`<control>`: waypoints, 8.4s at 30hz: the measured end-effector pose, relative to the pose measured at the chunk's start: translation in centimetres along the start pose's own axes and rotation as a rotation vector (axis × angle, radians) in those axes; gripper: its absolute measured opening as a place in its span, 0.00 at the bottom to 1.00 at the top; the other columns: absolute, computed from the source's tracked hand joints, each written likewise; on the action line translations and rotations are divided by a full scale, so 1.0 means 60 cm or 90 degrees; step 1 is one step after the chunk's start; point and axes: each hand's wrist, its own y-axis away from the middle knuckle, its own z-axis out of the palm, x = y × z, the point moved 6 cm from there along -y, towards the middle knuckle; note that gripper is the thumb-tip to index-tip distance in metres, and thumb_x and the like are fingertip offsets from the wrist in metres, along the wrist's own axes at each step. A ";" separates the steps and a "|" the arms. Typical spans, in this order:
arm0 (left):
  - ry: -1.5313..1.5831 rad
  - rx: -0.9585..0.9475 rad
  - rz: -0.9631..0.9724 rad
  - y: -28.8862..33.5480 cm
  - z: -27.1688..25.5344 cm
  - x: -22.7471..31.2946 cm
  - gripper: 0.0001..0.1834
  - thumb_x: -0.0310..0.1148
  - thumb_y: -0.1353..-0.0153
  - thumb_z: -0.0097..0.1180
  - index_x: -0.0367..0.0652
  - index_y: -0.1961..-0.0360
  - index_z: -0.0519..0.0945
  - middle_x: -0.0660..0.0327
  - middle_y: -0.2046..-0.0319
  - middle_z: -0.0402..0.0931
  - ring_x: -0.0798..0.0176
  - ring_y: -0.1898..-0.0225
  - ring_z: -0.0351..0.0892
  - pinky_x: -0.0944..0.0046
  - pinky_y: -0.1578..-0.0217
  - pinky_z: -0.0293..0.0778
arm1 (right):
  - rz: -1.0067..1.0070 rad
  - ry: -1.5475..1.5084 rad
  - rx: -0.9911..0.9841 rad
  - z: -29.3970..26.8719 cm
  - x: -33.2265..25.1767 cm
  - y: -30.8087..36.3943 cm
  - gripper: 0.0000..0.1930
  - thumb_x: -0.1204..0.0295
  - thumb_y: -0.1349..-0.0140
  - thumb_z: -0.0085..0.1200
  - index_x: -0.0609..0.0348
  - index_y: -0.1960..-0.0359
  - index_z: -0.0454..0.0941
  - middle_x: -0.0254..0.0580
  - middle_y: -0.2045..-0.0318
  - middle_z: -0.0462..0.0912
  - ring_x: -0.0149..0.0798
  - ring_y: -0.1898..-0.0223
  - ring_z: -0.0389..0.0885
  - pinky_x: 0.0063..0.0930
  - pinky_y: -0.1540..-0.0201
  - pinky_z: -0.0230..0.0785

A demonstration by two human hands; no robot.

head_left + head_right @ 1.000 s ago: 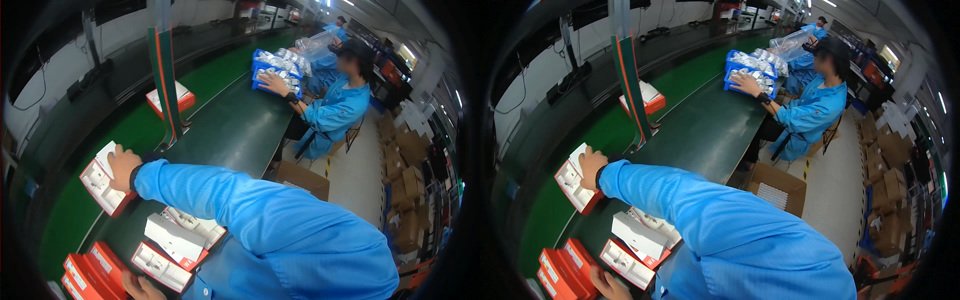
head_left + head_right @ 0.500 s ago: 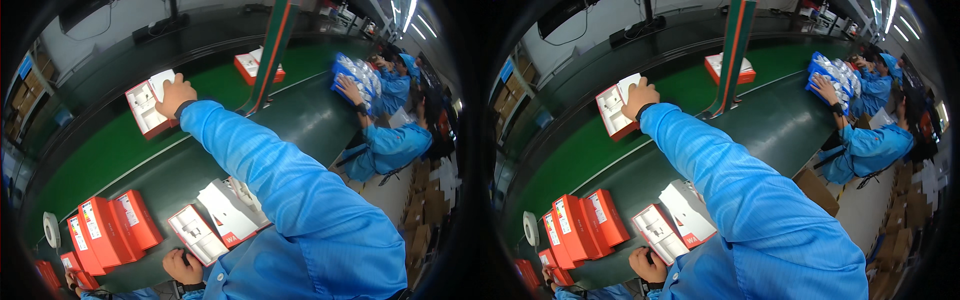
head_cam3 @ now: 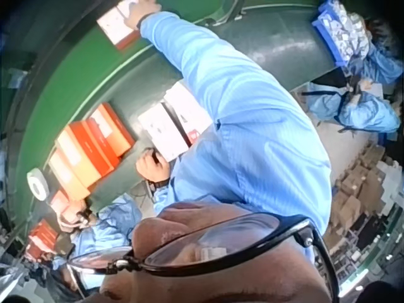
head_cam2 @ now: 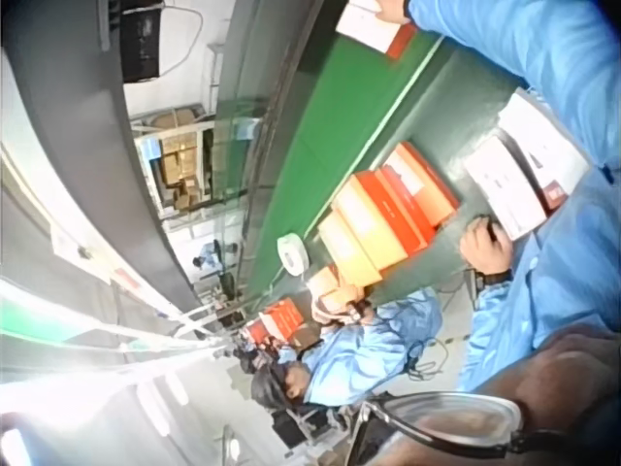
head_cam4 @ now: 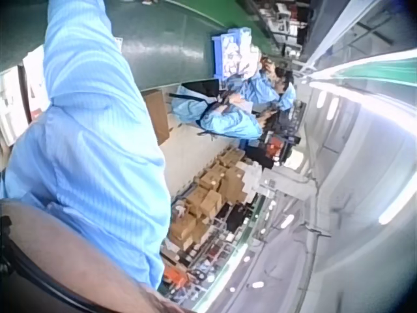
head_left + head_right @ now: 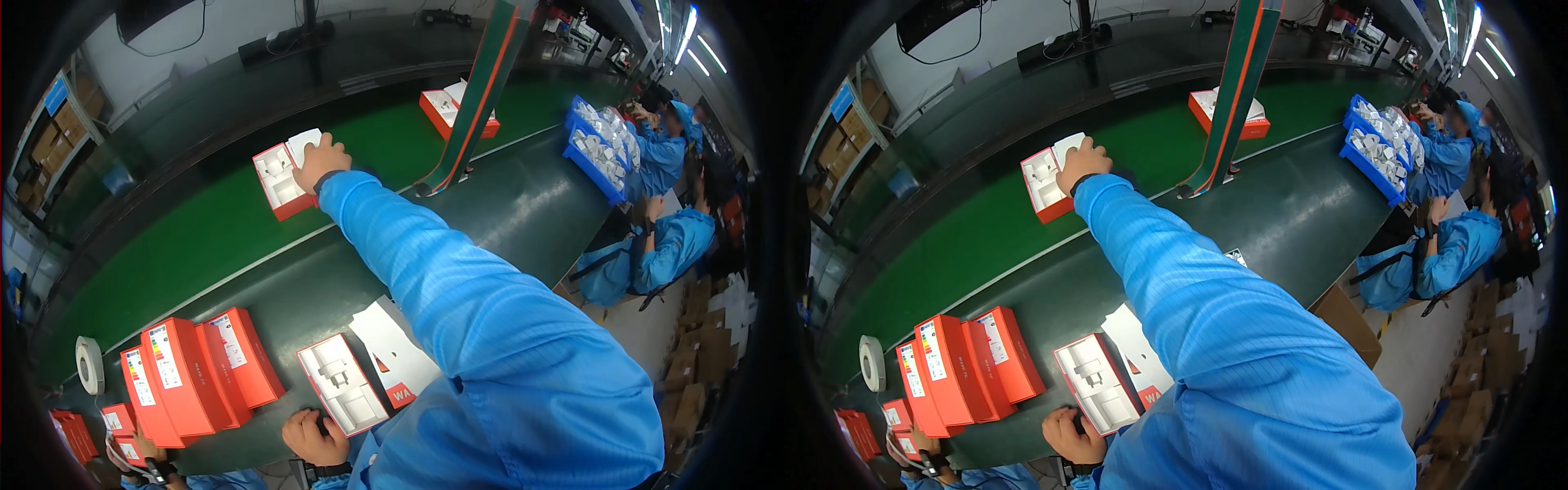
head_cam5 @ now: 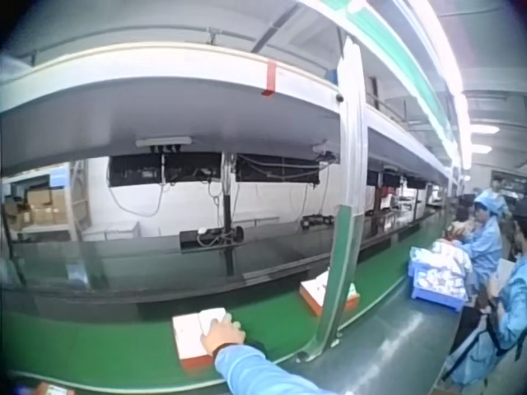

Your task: Placing phone components and internal protective sheets into retail boxes on an assembly line.

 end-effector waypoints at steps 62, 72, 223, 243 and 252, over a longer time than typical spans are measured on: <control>0.198 -0.396 0.084 -0.177 0.085 0.265 0.23 0.23 0.36 0.57 0.34 0.39 0.82 0.48 0.56 0.79 0.50 0.57 0.79 0.55 0.54 0.78 | -0.137 -0.046 -0.005 -0.253 0.389 0.564 0.30 0.81 0.39 0.49 0.62 0.32 0.74 0.57 0.55 0.79 0.60 0.59 0.82 0.51 0.52 0.75; 0.059 -0.231 0.136 -0.174 0.076 0.284 0.30 0.22 0.42 0.60 0.38 0.35 0.80 0.37 0.33 0.68 0.32 0.30 0.67 0.44 0.30 0.68 | -0.053 -0.028 -0.001 -0.253 0.400 0.550 0.31 0.80 0.40 0.49 0.54 0.31 0.76 0.55 0.58 0.77 0.61 0.63 0.82 0.53 0.56 0.77; 0.444 -0.212 -0.378 -0.019 0.067 0.056 0.32 0.23 0.31 0.54 0.30 0.26 0.67 0.50 0.55 0.84 0.63 0.59 0.84 0.61 0.56 0.80 | -0.402 -0.232 -0.174 -0.074 0.166 0.602 0.27 0.71 0.28 0.57 0.75 0.31 0.69 0.71 0.27 0.60 0.71 0.31 0.70 0.50 0.30 0.72; 0.556 -0.407 -0.352 -0.068 0.162 0.156 0.33 0.20 0.28 0.52 0.29 0.24 0.59 0.43 0.39 0.78 0.57 0.42 0.83 0.59 0.41 0.79 | -0.220 -0.105 -0.223 -0.107 0.256 0.578 0.46 0.53 0.32 0.61 0.83 0.27 0.57 0.86 0.26 0.52 0.77 0.34 0.73 0.50 0.36 0.76; 0.555 -0.351 -0.272 -0.063 0.168 0.153 0.30 0.25 0.29 0.56 0.23 0.31 0.63 0.44 0.49 0.84 0.58 0.53 0.88 0.59 0.52 0.82 | -0.225 0.010 -0.290 -0.124 0.242 0.585 0.54 0.47 0.38 0.66 0.83 0.26 0.55 0.87 0.26 0.53 0.76 0.36 0.74 0.51 0.38 0.77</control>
